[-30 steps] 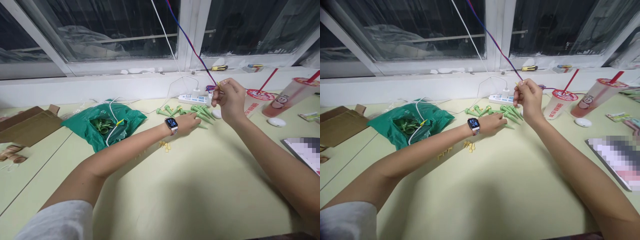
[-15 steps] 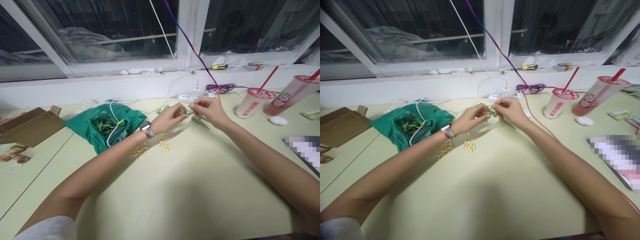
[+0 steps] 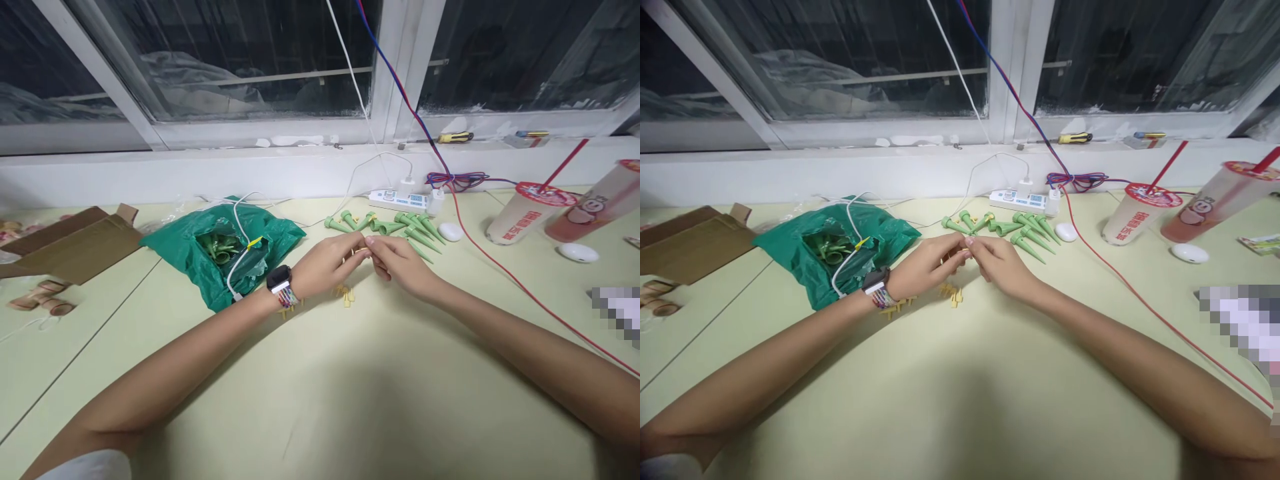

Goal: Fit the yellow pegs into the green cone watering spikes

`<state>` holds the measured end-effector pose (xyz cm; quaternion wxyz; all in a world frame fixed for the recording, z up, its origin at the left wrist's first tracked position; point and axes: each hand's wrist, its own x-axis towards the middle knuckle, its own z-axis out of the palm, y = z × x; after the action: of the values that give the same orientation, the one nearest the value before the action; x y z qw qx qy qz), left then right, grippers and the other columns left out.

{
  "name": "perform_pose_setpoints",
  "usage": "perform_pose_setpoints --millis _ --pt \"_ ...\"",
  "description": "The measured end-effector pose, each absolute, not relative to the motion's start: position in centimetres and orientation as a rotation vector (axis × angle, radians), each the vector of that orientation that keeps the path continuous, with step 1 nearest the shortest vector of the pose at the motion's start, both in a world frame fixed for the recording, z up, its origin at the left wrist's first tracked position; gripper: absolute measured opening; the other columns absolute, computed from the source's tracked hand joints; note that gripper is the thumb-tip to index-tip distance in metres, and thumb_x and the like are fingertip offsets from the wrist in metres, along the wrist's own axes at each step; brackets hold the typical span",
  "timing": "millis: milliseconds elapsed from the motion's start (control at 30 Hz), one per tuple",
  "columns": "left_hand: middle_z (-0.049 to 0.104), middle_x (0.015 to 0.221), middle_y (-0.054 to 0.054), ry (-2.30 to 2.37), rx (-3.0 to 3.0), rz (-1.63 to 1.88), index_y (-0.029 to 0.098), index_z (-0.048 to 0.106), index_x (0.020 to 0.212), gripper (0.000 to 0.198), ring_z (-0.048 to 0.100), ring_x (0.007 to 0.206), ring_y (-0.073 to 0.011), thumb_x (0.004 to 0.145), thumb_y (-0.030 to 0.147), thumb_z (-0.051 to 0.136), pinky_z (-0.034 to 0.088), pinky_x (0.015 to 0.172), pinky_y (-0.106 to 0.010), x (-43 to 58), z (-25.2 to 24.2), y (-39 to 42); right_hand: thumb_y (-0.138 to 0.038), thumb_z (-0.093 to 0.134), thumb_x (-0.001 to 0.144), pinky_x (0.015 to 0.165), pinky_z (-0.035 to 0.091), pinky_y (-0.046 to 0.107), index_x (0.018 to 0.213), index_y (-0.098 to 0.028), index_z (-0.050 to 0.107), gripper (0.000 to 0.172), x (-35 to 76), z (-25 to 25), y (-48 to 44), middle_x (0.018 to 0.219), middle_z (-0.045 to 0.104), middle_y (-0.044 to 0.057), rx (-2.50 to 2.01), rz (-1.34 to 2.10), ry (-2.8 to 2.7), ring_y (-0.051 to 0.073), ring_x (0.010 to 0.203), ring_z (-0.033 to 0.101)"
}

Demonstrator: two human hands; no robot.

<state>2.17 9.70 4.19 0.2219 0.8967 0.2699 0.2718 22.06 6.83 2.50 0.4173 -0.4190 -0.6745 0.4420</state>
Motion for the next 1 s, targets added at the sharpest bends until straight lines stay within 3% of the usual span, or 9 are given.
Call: perform_pose_setpoints --millis 133,333,500,600,700,800,900,1000 --pt "0.058 0.072 0.001 0.689 2.221 0.772 0.019 0.056 0.091 0.032 0.054 0.064 -0.013 0.108 0.043 0.047 0.044 0.066 -0.027 2.0 5.3 9.8 -0.064 0.046 0.105 0.058 0.035 0.031 0.072 -0.023 0.045 0.053 21.6 3.6 6.8 0.056 0.042 -0.004 -0.991 0.989 -1.749 0.015 0.054 0.042" --pt "0.053 0.067 0.002 0.588 1.62 0.592 0.017 0.057 0.083 0.035 0.05 0.053 -0.0094 0.099 0.047 0.064 0.041 0.052 -0.025 2.4 6.3 9.3 -0.056 0.032 0.111 0.062 0.033 0.034 0.072 -0.024 0.04 0.051 22.0 3.0 6.6 0.063 0.041 0.0 -0.915 0.414 -1.94 0.017 0.059 0.041" --pt "0.039 0.067 0.004 0.581 1.295 0.444 0.017 0.052 0.075 0.038 0.028 0.046 -0.0029 0.092 0.043 0.074 0.023 0.044 -0.022 2.5 6.9 8.9 -0.048 0.028 0.112 0.059 0.029 0.036 0.075 -0.025 0.038 0.044 23.0 2.8 7.0 0.065 0.04 0.002 -0.828 0.207 -2.086 0.019 0.059 0.039" --pt "0.027 0.066 0.007 0.578 1.276 0.379 0.019 0.047 0.075 0.036 0.018 0.047 -0.0033 0.093 0.04 0.071 0.016 0.043 -0.022 2.4 7.1 8.7 -0.051 0.03 0.11 0.058 0.026 0.036 0.075 -0.025 0.04 0.045 23.2 3.3 7.0 0.066 0.04 0.002 -0.788 0.179 -2.117 0.019 0.06 0.037" --pt "0.026 0.064 0.006 0.654 1.531 0.403 0.021 0.043 0.076 0.037 0.021 0.046 -0.0073 0.101 0.046 0.054 0.02 0.043 -0.024 2.3 7.2 8.6 -0.057 0.034 0.109 0.059 0.028 0.035 0.073 -0.024 0.043 0.049 22.7 3.5 7.0 0.066 0.041 0.002 -0.811 0.357 -2.044 0.018 0.06 0.039" --pt "0.05 0.071 -0.001 0.806 2.263 0.623 0.02 0.051 0.085 0.035 0.046 0.057 -0.014 0.108 0.043 0.039 0.033 0.052 -0.029 1.9 7.0 8.6 -0.067 0.04 0.105 0.052 0.027 0.031 0.067 -0.025 0.034 0.056 21.9 3.7 7.1 0.061 0.028 -0.004 -0.887 0.977 -1.784 0.014 0.053 0.032" --pt "0.067 0.09 -0.009 0.795 3.038 0.687 0.017 0.06 0.1 0.028 0.061 0.071 -0.0199 0.108 0.036 0.041 0.034 0.057 -0.032 1.5 6.5 9.1 -0.071 0.057 0.095 0.046 0.016 0.026 0.065 -0.026 0.021 0.065 21.1 3.9 6.9 0.063 0.011 -0.009 -0.892 1.488 -1.447 0.009 0.049 0.017" --pt "0.069 0.087 -0.008 0.715 3.383 0.723 0.016 0.061 0.102 0.026 0.064 0.068 -0.0198 0.108 0.035 0.044 0.03 0.054 -0.034 1.3 5.9 9.4 -0.064 0.068 0.091 0.047 0.011 0.024 0.064 -0.026 0.023 0.065 20.5 4.0 6.3 0.061 0.011 -0.011 -0.918 1.614 -1.299 0.006 0.049 0.013"
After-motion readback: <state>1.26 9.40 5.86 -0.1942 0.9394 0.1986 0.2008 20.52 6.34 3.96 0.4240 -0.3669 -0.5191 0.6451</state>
